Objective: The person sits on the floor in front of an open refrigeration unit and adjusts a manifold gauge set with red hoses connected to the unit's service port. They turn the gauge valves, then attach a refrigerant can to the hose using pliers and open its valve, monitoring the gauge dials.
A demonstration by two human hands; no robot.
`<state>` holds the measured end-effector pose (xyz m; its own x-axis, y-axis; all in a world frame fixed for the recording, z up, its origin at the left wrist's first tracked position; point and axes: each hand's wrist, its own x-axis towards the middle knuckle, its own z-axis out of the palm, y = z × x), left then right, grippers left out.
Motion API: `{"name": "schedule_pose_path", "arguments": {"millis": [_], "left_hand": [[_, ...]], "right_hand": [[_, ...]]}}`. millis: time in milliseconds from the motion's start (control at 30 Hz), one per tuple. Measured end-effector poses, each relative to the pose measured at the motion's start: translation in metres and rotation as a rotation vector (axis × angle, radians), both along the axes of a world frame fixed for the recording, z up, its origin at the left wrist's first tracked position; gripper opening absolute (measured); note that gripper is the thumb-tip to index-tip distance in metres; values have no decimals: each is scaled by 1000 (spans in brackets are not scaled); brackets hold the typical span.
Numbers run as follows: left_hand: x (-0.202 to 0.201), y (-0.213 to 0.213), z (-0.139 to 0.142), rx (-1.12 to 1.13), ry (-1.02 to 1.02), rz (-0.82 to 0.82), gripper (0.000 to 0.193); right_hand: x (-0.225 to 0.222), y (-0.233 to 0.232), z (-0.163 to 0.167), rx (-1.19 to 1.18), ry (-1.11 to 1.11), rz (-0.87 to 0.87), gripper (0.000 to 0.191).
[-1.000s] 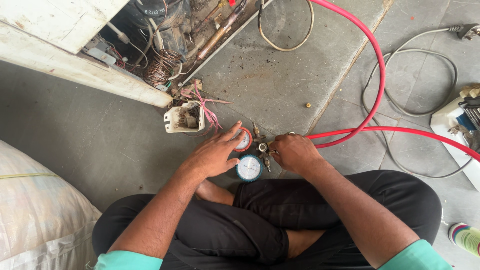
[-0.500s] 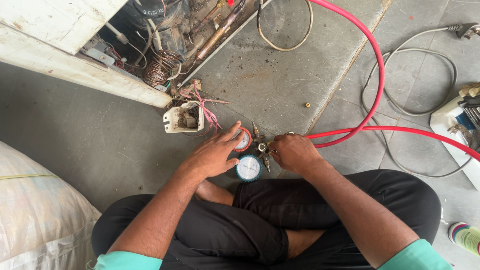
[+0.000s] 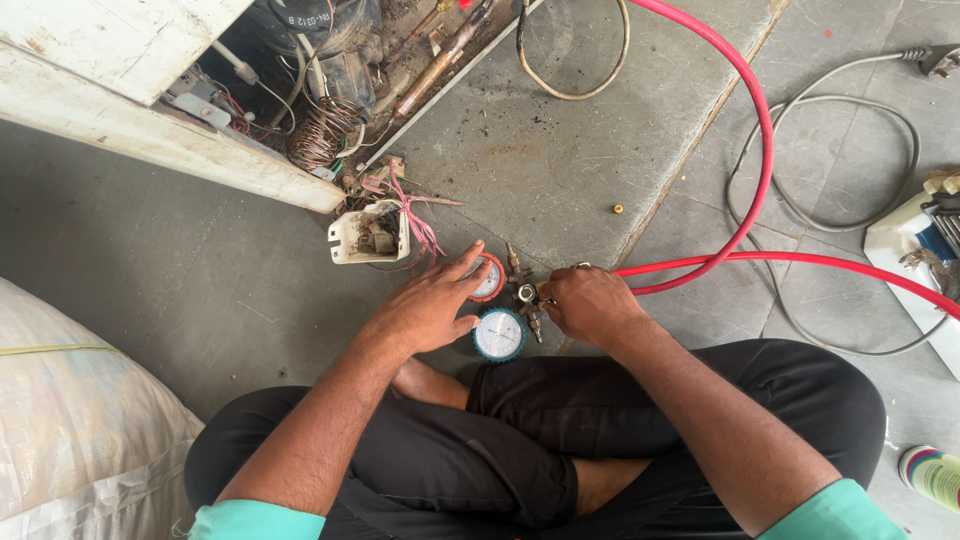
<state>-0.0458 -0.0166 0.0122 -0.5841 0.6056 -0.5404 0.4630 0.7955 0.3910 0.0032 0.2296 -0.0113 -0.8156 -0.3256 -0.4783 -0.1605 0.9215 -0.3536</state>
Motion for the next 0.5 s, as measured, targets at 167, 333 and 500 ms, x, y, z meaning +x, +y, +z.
{"name": "schedule_pose_path", "arguments": {"millis": [167,333,500], "left_hand": [[1,-1,-2,16,19,-9,80],[1,-1,-2,20,44,-33,81],[1,-1,-1,34,31,-23,83]], "right_hand": [[0,-1,0,6,-3,7,24],[1,0,-3,-8,8,-1,23],[-1,2,-2,-70,97,-9,17]]}}
